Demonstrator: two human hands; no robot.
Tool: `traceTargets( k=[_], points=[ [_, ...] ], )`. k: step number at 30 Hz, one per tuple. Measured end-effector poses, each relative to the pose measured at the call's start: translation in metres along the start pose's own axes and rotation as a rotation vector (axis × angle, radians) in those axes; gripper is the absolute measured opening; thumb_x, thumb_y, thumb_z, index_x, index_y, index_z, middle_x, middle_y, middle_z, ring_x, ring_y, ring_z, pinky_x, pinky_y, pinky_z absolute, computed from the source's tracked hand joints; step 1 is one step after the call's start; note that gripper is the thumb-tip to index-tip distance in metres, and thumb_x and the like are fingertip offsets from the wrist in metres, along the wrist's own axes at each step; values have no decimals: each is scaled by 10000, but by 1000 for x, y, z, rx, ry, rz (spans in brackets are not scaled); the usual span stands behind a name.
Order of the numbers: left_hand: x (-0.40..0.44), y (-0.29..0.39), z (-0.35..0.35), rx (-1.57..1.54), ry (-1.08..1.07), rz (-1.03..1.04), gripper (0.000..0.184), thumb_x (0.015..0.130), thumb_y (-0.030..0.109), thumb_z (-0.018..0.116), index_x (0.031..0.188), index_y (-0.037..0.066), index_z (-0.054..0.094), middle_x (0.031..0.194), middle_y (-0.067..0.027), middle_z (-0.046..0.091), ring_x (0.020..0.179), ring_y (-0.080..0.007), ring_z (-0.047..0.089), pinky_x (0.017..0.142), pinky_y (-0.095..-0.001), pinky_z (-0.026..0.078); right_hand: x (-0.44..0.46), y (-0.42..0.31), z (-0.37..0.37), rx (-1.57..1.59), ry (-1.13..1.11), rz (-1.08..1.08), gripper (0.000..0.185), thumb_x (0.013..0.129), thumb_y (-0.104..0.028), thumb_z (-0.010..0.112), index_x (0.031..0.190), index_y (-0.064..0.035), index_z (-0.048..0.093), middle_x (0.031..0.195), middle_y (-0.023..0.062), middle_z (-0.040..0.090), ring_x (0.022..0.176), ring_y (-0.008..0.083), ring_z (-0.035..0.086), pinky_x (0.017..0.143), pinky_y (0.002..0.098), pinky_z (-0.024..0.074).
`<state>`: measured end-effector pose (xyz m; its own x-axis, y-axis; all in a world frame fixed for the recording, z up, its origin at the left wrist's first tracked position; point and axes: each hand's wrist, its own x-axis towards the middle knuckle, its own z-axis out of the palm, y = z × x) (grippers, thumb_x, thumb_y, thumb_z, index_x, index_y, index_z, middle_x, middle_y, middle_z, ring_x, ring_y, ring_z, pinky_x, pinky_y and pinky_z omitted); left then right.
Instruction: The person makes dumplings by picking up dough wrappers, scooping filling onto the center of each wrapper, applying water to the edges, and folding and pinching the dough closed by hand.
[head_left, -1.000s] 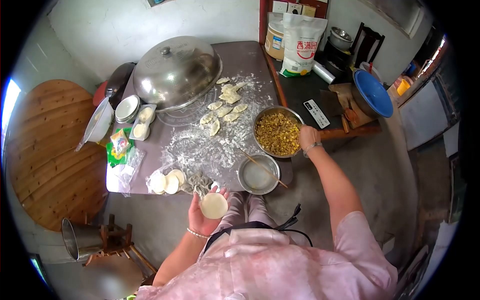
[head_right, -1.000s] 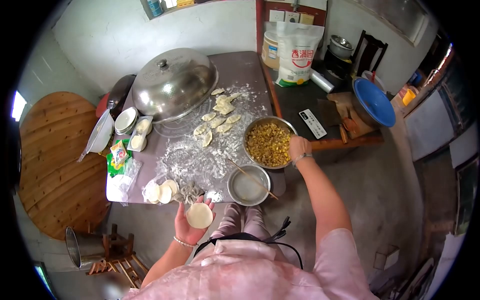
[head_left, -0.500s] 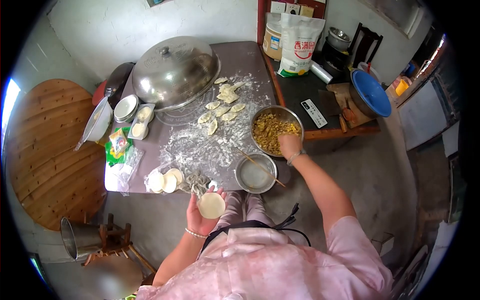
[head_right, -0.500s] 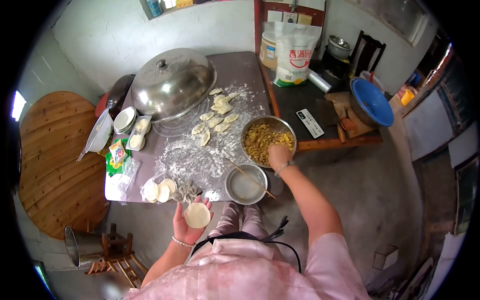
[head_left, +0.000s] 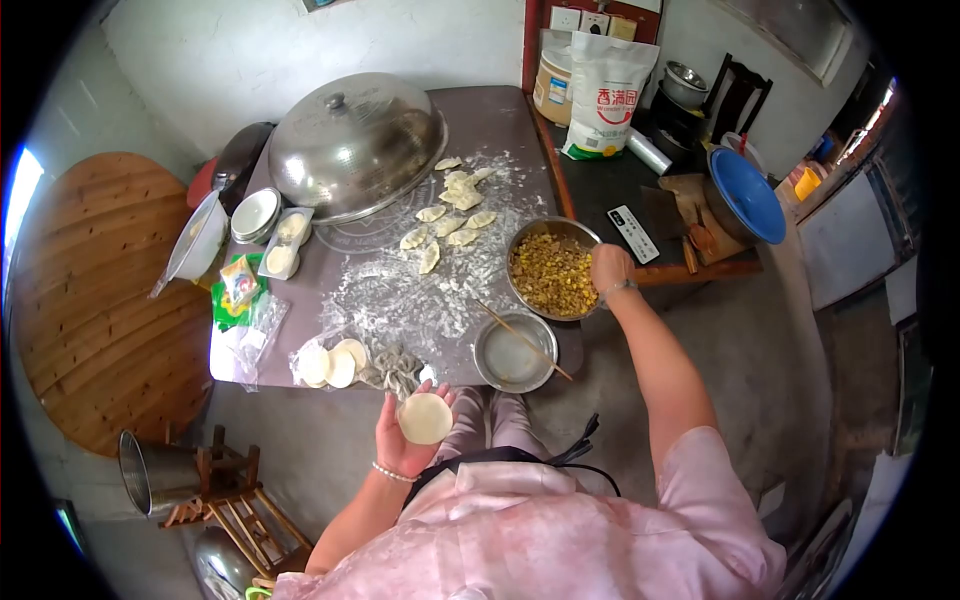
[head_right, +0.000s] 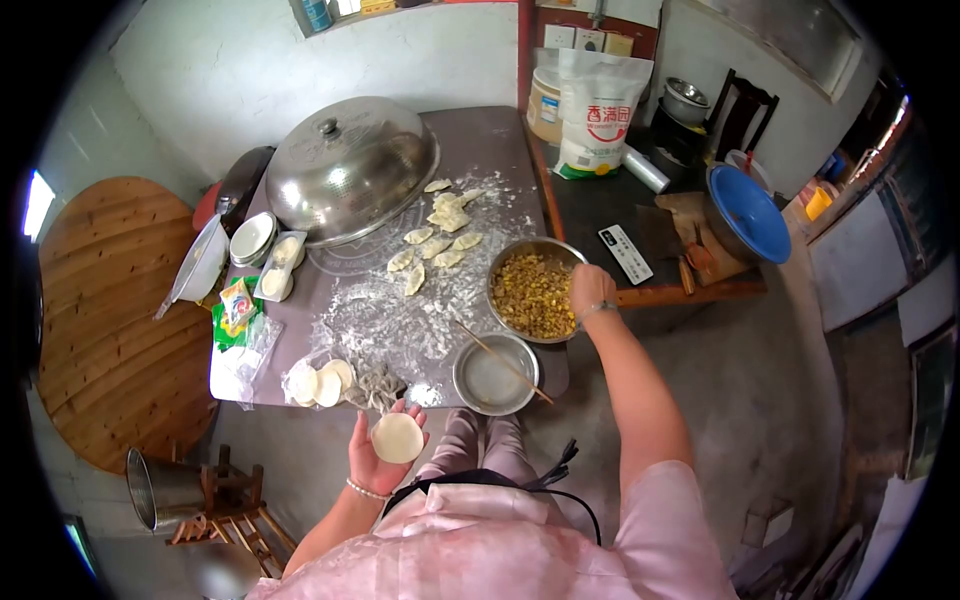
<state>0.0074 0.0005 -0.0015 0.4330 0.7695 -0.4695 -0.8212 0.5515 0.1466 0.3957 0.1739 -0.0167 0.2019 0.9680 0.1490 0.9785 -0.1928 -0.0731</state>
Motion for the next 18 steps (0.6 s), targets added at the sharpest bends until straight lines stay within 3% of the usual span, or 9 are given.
traceTargets(
  k=[4, 7, 11, 18],
  points=[
    [1, 2, 1, 5, 14, 14, 631, 874, 561, 456, 1269, 68, 455, 1280, -150, 499, 1208, -299, 459, 1011, -476, 361, 33, -11, 35, 129, -62, 229, 179, 839, -106, 586, 749, 19, 677, 760, 195, 644, 696, 321, 637, 612, 401, 542],
    [0, 3, 1, -8, 13, 27, 627, 878, 560, 447, 1266, 68, 454, 1281, -154, 496, 1203, -304, 461, 1009, -476, 362, 38, -25, 55, 190, -75, 215, 162, 833, -95, 591, 740, -1, 685, 729, 188, 639, 682, 317, 635, 608, 404, 540],
    [0, 3, -1, -32, -11, 22, 618, 887, 559, 430, 1264, 70, 455, 1278, -155, 497, 1201, -305, 461, 1007, -477, 364, 10, -34, 33, 103, 43, -274, 126, 728, -15, 576, 653, -50, 671, 670, 175, 622, 681, 342, 623, 634, 425, 521],
    [-5, 0, 2, -20, -41, 23, 609, 889, 552, 430, 1262, 71, 456, 1268, -152, 505, 1199, -306, 464, 1003, -479, 367, -65, -38, 2, 155, -59, -433, 157, 771, -54, 498, 865, -28, 621, 757, 177, 613, 724, 339, 612, 632, 436, 494]
  ],
)
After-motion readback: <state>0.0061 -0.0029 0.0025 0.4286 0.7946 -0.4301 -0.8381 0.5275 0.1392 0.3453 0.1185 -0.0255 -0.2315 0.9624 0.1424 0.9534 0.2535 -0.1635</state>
